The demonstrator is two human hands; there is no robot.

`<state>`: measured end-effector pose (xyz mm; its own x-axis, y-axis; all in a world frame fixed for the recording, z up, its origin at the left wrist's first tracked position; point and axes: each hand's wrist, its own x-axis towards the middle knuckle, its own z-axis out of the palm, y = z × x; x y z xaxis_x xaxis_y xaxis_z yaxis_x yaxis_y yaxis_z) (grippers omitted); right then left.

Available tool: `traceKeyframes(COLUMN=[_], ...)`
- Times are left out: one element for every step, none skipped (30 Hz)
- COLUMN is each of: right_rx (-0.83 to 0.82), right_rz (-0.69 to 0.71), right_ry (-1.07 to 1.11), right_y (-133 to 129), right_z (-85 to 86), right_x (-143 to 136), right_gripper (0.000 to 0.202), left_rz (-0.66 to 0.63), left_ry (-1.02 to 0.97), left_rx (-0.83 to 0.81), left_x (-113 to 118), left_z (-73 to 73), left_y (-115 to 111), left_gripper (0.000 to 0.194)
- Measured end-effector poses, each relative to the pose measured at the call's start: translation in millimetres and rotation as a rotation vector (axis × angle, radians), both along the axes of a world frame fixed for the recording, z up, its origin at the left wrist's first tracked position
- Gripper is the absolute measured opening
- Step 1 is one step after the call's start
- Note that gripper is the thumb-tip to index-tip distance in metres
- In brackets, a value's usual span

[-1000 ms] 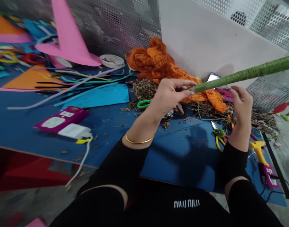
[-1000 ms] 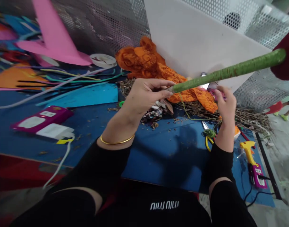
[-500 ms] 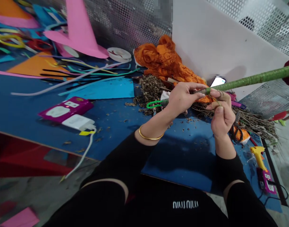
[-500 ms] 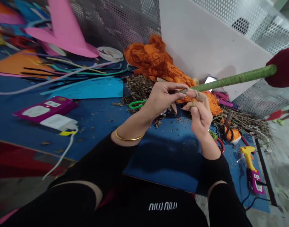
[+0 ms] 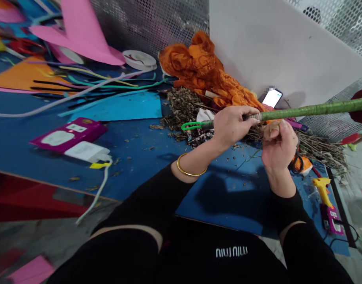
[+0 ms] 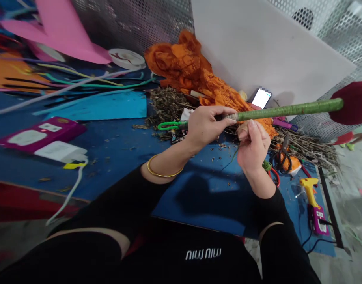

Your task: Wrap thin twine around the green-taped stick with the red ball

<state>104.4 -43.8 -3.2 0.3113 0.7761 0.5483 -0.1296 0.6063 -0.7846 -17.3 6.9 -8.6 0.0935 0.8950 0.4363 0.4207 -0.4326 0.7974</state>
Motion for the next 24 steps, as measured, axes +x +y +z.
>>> traceKeyframes(right_rx=[-0.006,-0.01,-0.011,-0.011,-0.006,0.01,0.038,0.075,0.12,0.168,0.212,0.247,0.277,0.301,0.316,0.325,0.329,0.323,0.308,0.292,0.276,0.256,0.234,0.216], right_rz=[-0.001,-0.005,-0.017,-0.038,-0.059,-0.076,-0.09,-0.106,-0.129,-0.163,-0.213,-0.27,-0.322,-0.355,-0.367,-0.363,-0.345,-0.324,-0.308,-0.298,-0.298,-0.299,-0.299,-0.29], right_ry=[-0.002,-0.007,-0.019,-0.041,-0.073,-0.119,-0.179,-0.256,-0.345,-0.438,-0.524,-0.599,-0.656,-0.69,-0.7,-0.689,-0.667,-0.642,-0.627,-0.623,-0.634,-0.655,-0.677,-0.689], right_y=[-1.6,-2.6,-3.0,-3.0,-2.7,-2.2,-1.7,-1.3,-1.1,-0.8,-0.6,-0.1,0.7,1.9,3.5,5.6,7.9,10.3,12.7,14.8,16.7,18.4,20.0,21.4], right_z=[-0.2,-1.0,-2.0,-3.0,-3.9,-4.3,-4.1,-3.2,-1.6,0.5,2.9,5.5,7.8,9.7,11.0,11.5,11.4,10.7,9.6,8.4,7.1,6.1,5.2,4.6], right_x=[-1.7,-3.1,-3.9,-3.9,-3.1,-1.3,1.4,4.8,9.0,13.6,18.5,23.5,28.5,33.1,37.3,40.9,43.9,46.3,48.1,49.4,50.3,50.8,51.2,51.5], right_gripper=[0.052,0.052,0.052,0.052,0.051,0.05,0.049,0.048,0.048,0.048,0.049,0.048,0.047,0.045,0.043,0.04,0.038,0.038,0.038,0.04,0.042,0.045,0.047,0.048], left_rz=[0.0,-0.001,-0.004,-0.003,0.001,0.009,0.02,0.034,0.049,0.062,0.071,0.078,0.081,0.084,0.085,0.085,0.081,0.076,0.069,0.061,0.055,0.05,0.046,0.041], left_ry=[0.004,0.007,0.012,0.02,0.034,0.052,0.074,0.096,0.119,0.141,0.16,0.179,0.196,0.211,0.224,0.235,0.247,0.258,0.271,0.286,0.303,0.322,0.341,0.359], left_rx=[0.0,-0.001,-0.002,-0.001,0.005,0.016,0.033,0.053,0.074,0.092,0.105,0.114,0.122,0.128,0.132,0.136,0.14,0.143,0.146,0.149,0.151,0.153,0.157,0.164], left_x=[0.4,0.7,0.8,0.7,0.6,0.3,-0.1,-0.6,-1.1,-1.6,-2.1,-2.4,-2.5,-2.5,-2.2,-1.8,-1.3,-0.6,0.0,0.5,0.9,1.2,1.3,1.3], left_z=[-1.5,-2.8,-3.8,-4.3,-4.4,-4.2,-3.7,-3.0,-2.3,-1.7,-1.3,-1.1,-1.2,-1.7,-2.3,-3.2,-4.1,-5.0,-5.7,-6.3,-6.6,-6.7,-6.6,-6.3], left_y=[0.7,1.5,2.2,2.8,3.1,3.1,3.0,2.8,2.6,2.5,2.6,2.8,3.2,3.7,4.1,4.5,4.7,4.7,4.5,4.0,3.5,2.9,2.2,1.5], left_gripper=[0.026,0.026,0.027,0.027,0.027,0.026,0.026,0.025,0.025,0.024,0.024,0.024,0.023,0.023,0.023,0.022,0.022,0.022,0.022,0.022,0.022,0.022,0.022,0.022])
